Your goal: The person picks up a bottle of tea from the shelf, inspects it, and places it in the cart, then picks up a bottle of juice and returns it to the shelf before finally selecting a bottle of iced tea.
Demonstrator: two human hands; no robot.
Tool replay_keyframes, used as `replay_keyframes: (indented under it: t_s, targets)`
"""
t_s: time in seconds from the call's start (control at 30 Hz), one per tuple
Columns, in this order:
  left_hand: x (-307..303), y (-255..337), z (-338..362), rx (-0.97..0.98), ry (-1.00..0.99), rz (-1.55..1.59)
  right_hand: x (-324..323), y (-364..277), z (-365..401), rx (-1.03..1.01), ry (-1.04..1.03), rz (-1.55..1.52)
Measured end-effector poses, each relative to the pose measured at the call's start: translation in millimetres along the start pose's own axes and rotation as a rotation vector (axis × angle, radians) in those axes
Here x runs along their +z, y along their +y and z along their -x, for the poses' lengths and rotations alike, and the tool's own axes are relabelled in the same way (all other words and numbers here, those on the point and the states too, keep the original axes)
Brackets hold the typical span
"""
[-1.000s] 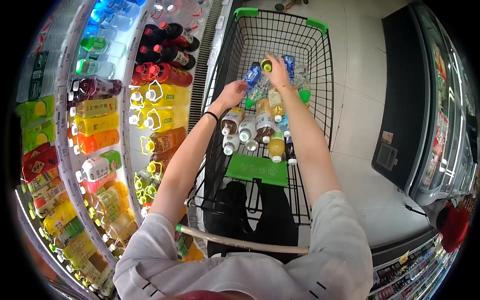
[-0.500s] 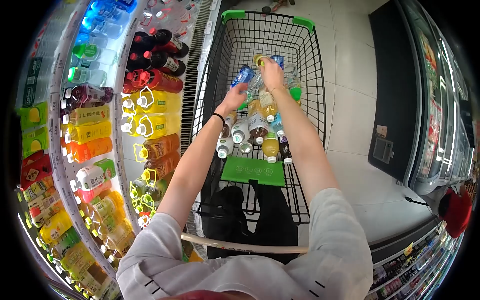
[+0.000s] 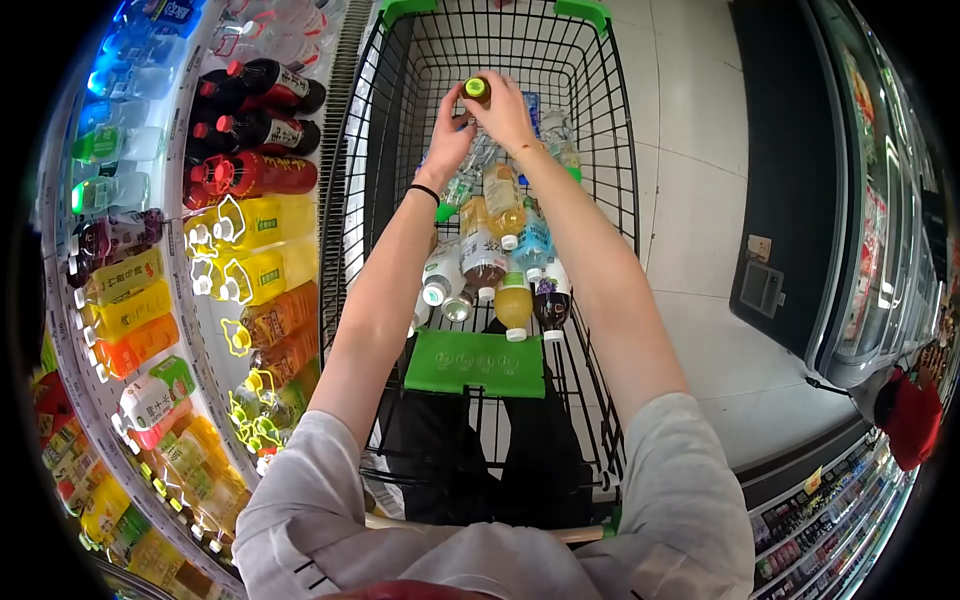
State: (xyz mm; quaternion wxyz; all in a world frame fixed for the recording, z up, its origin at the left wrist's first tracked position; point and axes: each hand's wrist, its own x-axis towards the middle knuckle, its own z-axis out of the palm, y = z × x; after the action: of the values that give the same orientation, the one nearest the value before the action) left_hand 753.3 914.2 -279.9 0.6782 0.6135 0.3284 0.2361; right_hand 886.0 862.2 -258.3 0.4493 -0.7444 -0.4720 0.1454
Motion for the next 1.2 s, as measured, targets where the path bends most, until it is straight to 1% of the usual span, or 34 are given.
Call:
replay_keyframes:
  t_s: [0.03,0.1,0.13,0.17,0.23,0.3,0.37,0.4,0.43,0.5,0.53,0.57,0.63,0.7,0.73,0.77,0.8,0.83,0.9,0.97,1.07,1.13,1.2]
  targets:
    - [-1.0,0.2,-1.6,0.0,-0.001,-0.001,-1.0,0.8,0.7,0.0,0.001,0.0]
    - [-2.6,-2.3,-5.4,-0.096,0.076,0.222,-1.8,4.4,6.0,0.024,-0.001,0.006]
    - [-4.7,-5.5,-9.2,-0.135,0.106,0.227,-2.7,9.0,7.2,0.036,-0.036,0.015]
    - [-6.0,-9.5,-14.1,-0.133,0.104,0.231,-2.2,14.2,6.5,0.035,-0.035,0.02]
    - [-7.2,-22.3,-23.3,-0.12,0.043,0.12,2.7,21.6,8.4,0.024,-0.072,-0.001]
    - [-3.4,-37.5,-29.0,-0.125,0.015,0.174,7.0,24.4,9.0,0.015,-0.038,-0.007]
    - [0.4,-39.5,-29.2,-0.113,0.016,0.037,10.8,22.4,6.0,0.112,-0.01,-0.208]
    - [3.7,-38.1,-26.6,-0.115,0.066,-0.004,10.8,18.4,7.7,0.088,0.025,-0.178]
    - [2.4,-31.7,-29.4,-0.105,0.071,-0.018,7.7,11.9,3.8,0.078,0.031,-0.191]
    - [-3.7,-22.0,-16.2,-0.079,0.044,-0.05,-2.2,-2.9,13.2,0.085,0.02,-0.169]
    - [-7.4,-6.8,-7.9,-0.111,0.02,-0.069,-8.5,-13.8,15.2,0.107,0.008,-0.207]
    - [-7.1,13.8,4.1,-0.061,0.051,-0.124,-18.4,-31.9,15.0,0.09,-0.004,-0.211]
    - [-12.1,63.2,30.6,0.084,0.032,-0.248,-49.0,-71.6,23.7,0.045,-0.044,-0.106]
    - [-20.9,104.1,54.4,0.138,0.038,-0.294,-71.8,-106.2,31.1,0.026,-0.087,-0.136]
    - [-26.3,126.2,69.4,0.181,0.029,-0.349,-83.7,-129.2,33.5,0.004,-0.098,-0.207]
    - [-30.1,153.2,85.3,0.179,0.025,-0.27,-94.5,-152.6,28.9,-0.03,-0.106,-0.279]
    - [-34.0,179.4,104.1,0.232,0.046,-0.304,-102.5,-177.1,29.2,-0.021,-0.14,-0.438]
    - [-39.1,212.8,122.5,0.287,0.07,-0.343,-114.2,-207.7,30.1,-0.053,-0.152,-0.445]
    - [-52.4,276.4,163.5,0.362,0.095,-0.383,-138.0,-278.8,32.5,-0.025,-0.22,-0.607]
    - [-67.6,329.8,203.1,0.296,0.091,-0.328,-157.9,-347.4,38.0,0.013,-0.298,-0.601]
    - [-95.3,386.3,264.6,0.361,0.221,-0.279,-164.4,-442.5,59.6,-0.009,-0.337,-0.584]
    - [-124.4,424.9,310.7,0.389,0.311,-0.361,-158.5,-507.5,71.1,-0.021,-0.378,-0.606]
    - [-154.8,458.1,353.8,0.41,0.43,-0.431,-143.2,-557.6,81.0,-0.06,-0.443,-0.641]
